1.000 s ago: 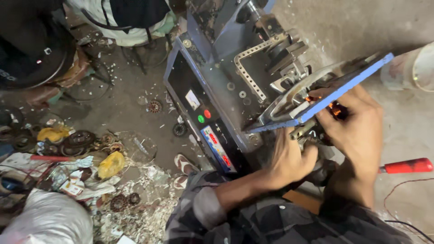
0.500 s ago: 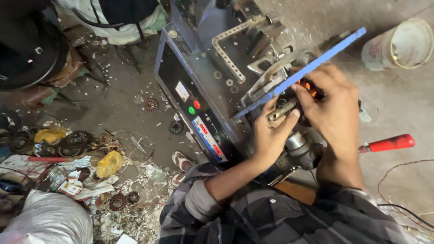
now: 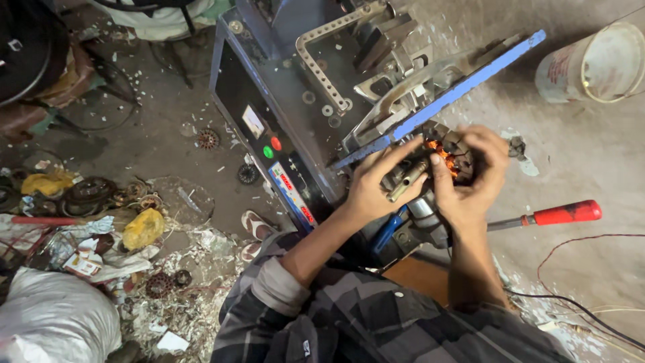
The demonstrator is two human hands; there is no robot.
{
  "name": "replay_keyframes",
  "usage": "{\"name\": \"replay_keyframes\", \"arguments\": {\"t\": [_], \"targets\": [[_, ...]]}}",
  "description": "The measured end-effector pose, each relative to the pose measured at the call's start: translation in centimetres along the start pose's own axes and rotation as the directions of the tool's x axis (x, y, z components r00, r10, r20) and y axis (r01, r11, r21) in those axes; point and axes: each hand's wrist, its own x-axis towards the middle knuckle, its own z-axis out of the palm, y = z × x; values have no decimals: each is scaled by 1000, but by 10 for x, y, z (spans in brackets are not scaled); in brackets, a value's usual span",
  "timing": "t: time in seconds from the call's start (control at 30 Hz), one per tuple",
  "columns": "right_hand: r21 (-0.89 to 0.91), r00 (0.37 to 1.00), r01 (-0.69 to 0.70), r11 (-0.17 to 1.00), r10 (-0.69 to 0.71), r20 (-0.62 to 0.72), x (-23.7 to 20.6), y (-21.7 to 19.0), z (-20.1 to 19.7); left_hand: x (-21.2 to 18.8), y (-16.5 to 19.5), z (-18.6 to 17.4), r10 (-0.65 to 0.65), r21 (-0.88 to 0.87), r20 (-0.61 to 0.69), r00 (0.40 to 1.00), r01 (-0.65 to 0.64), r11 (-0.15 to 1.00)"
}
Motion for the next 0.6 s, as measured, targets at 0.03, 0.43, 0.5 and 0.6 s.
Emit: {"name": "replay_keyframes", "arguments": {"t": [0.03,0.43,0.5,0.6], "targets": [[21,999,-32,999,31,24,0,-1,0,-1,-2,2,64,-47,-55,996,-66,997],[83,972,-235,968,236,7,-17,6,4,-1,-2,-3,184,-5,-18,983,-184,983],[111,968,-245,963,250,-25,-20,10,3,0,1,-6,204,7,7,979,-204,979],[126,977,-207,970,212,-28,-20,12,5,0,5,-9,244,57,5,970,-244,968]]}}
